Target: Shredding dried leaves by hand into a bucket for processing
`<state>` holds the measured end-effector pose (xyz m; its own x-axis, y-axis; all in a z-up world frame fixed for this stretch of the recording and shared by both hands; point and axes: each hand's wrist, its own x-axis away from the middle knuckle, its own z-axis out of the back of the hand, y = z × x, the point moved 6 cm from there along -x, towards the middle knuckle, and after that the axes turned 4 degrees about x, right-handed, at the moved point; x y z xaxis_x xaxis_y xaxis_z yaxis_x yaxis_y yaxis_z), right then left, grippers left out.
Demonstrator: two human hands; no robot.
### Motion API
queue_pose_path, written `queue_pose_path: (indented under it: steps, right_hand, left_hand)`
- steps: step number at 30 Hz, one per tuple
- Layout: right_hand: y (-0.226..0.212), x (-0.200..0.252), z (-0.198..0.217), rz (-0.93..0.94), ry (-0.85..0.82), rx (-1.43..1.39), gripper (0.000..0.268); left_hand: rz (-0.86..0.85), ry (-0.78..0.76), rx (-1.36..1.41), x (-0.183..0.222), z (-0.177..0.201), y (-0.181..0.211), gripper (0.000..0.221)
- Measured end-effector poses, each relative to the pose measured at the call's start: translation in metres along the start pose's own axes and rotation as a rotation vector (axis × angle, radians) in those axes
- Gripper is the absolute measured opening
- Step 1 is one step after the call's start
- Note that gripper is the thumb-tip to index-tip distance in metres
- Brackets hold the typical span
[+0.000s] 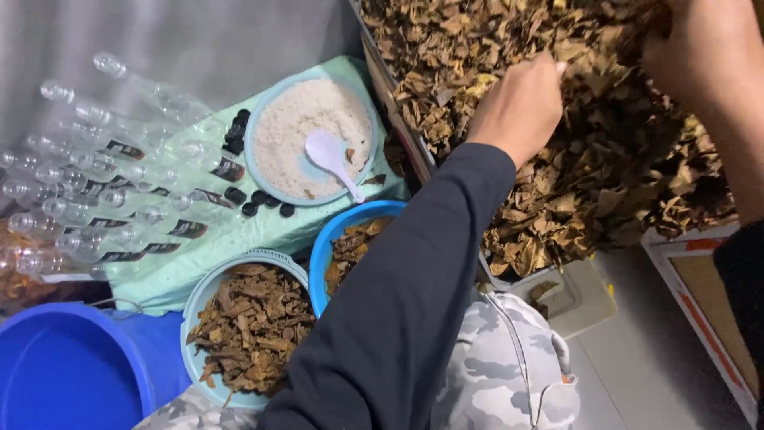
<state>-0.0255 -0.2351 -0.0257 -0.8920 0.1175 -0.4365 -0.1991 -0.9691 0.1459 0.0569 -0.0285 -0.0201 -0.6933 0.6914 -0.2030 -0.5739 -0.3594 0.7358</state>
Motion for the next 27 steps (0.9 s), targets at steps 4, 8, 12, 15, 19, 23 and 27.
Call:
queue_pose_path:
  steps: [4, 8, 12, 15, 19, 23, 27]
  right_hand:
    - [-0.023, -0.006, 0.039, 0.063, -0.048, -0.185, 0.021]
    - [-0.066, -0.020, 0.084, 0.070, -0.156, -0.420, 0.020]
    - [-0.076, -0.024, 0.087, 0.019, -0.246, -0.554, 0.034]
    - [-0.060, -0.013, 0.050, 0.026, -0.303, -0.263, 0.048]
    - [-0.045, 0.007, 0.010, 0.057, -0.373, 0.179, 0.035]
    - [-0.028, 0.007, 0.005, 0.060, -0.230, 0.167, 0.024]
    - [-0.025, 0.008, -0.006, 0.049, -0.373, 0.346, 0.060]
  left_hand:
    - [-0.054, 0.066, -0.009, -0.007, 0.000, 0.012, 0.054]
    - [-0.126, 0.113, -0.160, -0.009, 0.001, 0.020, 0.072]
    - [-0.189, 0.073, -0.309, -0.012, 0.001, 0.015, 0.023]
    - [-0.140, 0.062, -0.261, -0.006, 0.007, 0.002, 0.015]
    - [-0.078, 0.053, -0.202, 0.003, 0.008, -0.017, 0.012]
    - [-0.029, 0.084, -0.119, 0.011, 0.015, -0.020, 0.022]
    - [-0.032, 0.058, -0.075, 0.017, 0.018, -0.013, 0.052]
